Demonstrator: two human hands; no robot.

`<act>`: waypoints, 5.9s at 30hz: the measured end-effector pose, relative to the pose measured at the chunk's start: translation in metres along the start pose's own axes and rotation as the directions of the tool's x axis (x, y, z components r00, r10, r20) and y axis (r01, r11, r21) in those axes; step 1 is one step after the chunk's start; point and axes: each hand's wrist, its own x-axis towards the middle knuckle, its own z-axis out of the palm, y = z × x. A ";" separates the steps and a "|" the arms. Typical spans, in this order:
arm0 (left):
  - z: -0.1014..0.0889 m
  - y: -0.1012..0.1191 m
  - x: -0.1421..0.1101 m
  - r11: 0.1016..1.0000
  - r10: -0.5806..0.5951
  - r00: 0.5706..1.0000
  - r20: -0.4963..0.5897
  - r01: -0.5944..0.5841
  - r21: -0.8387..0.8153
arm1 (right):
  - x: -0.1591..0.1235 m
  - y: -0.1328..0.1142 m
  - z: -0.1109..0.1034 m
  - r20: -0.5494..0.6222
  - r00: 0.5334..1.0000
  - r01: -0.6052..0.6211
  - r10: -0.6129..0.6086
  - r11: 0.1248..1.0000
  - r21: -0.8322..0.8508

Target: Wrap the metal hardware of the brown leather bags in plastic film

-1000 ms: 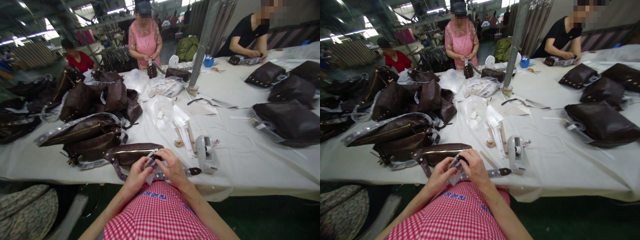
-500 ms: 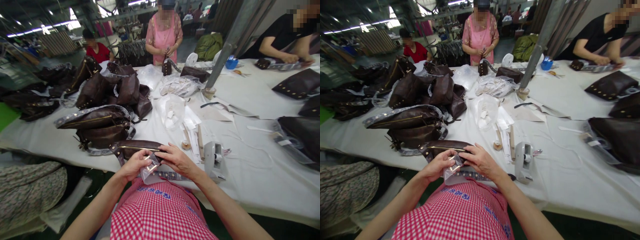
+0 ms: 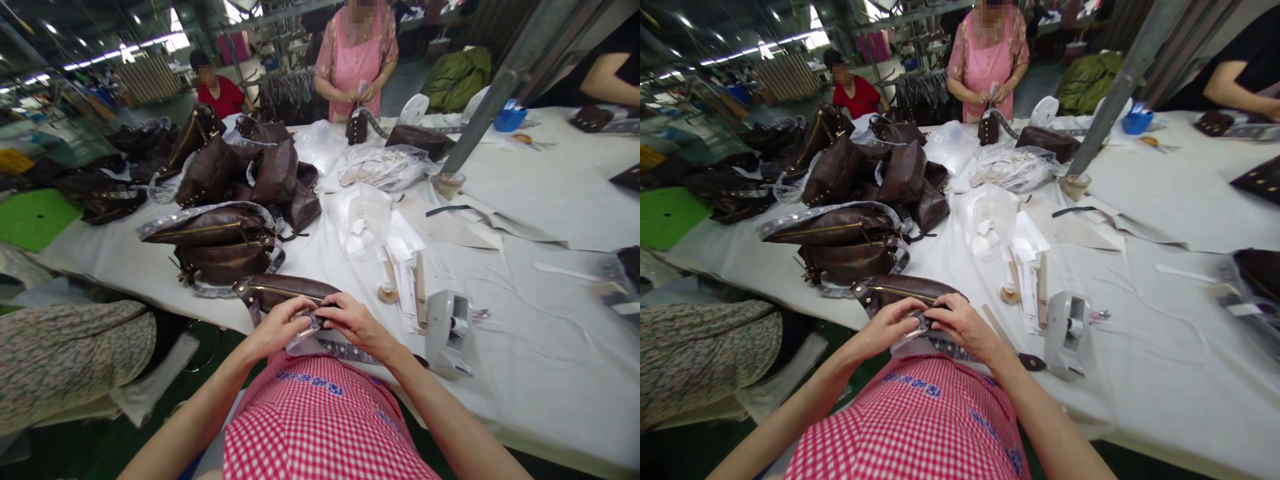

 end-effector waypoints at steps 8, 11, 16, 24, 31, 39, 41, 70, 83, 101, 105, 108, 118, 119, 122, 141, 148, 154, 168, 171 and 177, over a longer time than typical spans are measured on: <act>0.001 -0.005 0.002 0.975 0.159 0.987 -0.037 -0.151 0.163 | -0.001 -0.005 -0.001 0.054 0.998 0.029 -0.026 0.998 -0.053; 0.001 -0.014 0.000 0.996 0.076 0.996 -0.036 -0.075 0.038 | -0.002 -0.007 -0.001 0.050 0.998 0.030 -0.028 0.999 -0.045; 0.000 -0.021 -0.006 0.994 -0.097 0.992 0.084 0.100 -0.034 | -0.005 -0.005 0.002 0.045 0.999 0.017 -0.013 0.996 -0.085; 0.004 -0.019 -0.014 0.959 0.228 0.965 -0.131 -0.200 0.199 | -0.004 -0.009 0.004 0.043 0.999 0.025 -0.020 0.993 -0.113; -0.003 -0.022 -0.004 0.796 0.429 0.900 0.069 -0.413 0.443 | -0.009 -0.008 0.009 0.025 0.999 0.040 -0.037 0.992 -0.121; -0.004 -0.027 0.003 0.644 0.500 0.842 0.204 -0.519 0.562 | -0.010 -0.008 0.010 0.037 0.999 0.039 -0.034 0.992 -0.119; -0.004 -0.029 0.005 0.645 0.496 0.843 0.208 -0.517 0.563 | -0.010 -0.009 0.009 0.036 0.999 0.040 -0.036 0.992 -0.123; -0.005 -0.032 0.001 0.970 0.007 1.000 -0.015 -0.003 0.244 | -0.013 -0.009 0.013 0.035 0.999 0.020 -0.016 0.990 -0.138; 0.005 -0.031 -0.012 0.992 -0.018 1.000 0.014 0.016 0.124 | -0.011 -0.005 0.016 -0.022 1.000 -0.007 0.004 0.987 -0.159; 0.003 -0.049 -0.006 0.999 0.027 0.998 -0.048 -0.028 -0.025 | -0.007 -0.003 0.012 -0.039 0.999 -0.029 0.025 0.994 -0.110; 0.005 -0.048 -0.005 0.996 0.046 0.998 -0.038 -0.049 -0.071 | -0.006 -0.003 0.012 -0.062 0.998 -0.036 0.030 0.995 -0.097; 0.006 -0.043 -0.004 1.000 0.007 0.997 -0.071 -0.008 -0.009 | -0.005 -0.006 0.012 -0.039 0.999 -0.036 0.032 0.994 -0.099; 0.004 -0.039 -0.004 0.954 -0.066 0.998 0.019 0.069 -0.293 | -0.006 -0.003 0.010 -0.068 0.997 -0.034 0.028 0.996 -0.079; 0.003 -0.039 -0.004 0.929 -0.107 0.993 0.047 0.116 -0.351 | -0.006 -0.004 0.010 -0.065 0.997 -0.035 0.030 0.996 -0.079; -0.001 -0.042 -0.004 0.848 -0.233 0.965 0.118 0.261 -0.462 | -0.006 -0.007 0.008 -0.032 0.999 -0.030 0.028 0.996 -0.078; 0.000 -0.052 0.003 0.614 -0.261 0.924 0.281 0.383 -0.690 | -0.008 -0.010 0.010 0.032 0.999 -0.005 0.007 0.999 -0.053; -0.008 -0.046 0.000 0.687 -0.298 0.913 0.279 0.408 -0.601 | -0.009 -0.008 0.011 0.012 1.000 -0.014 0.014 0.998 -0.058; -0.016 -0.050 -0.007 0.633 -0.341 0.865 0.367 0.500 -0.591 | -0.010 -0.010 0.011 0.000 1.000 -0.013 0.013 0.999 -0.050; -0.007 -0.063 -0.001 0.571 -0.300 0.891 0.342 0.454 -0.684 | -0.012 -0.010 0.010 -0.014 1.000 -0.021 0.021 1.000 0.015; -0.005 -0.063 0.000 0.548 -0.291 0.887 0.357 0.461 -0.698 | -0.012 -0.010 0.009 -0.011 1.000 -0.020 0.020 1.000 0.017; -0.004 -0.062 0.001 0.555 -0.292 0.893 0.343 0.450 -0.699 | -0.010 -0.009 0.009 0.022 1.000 -0.009 0.008 1.000 0.016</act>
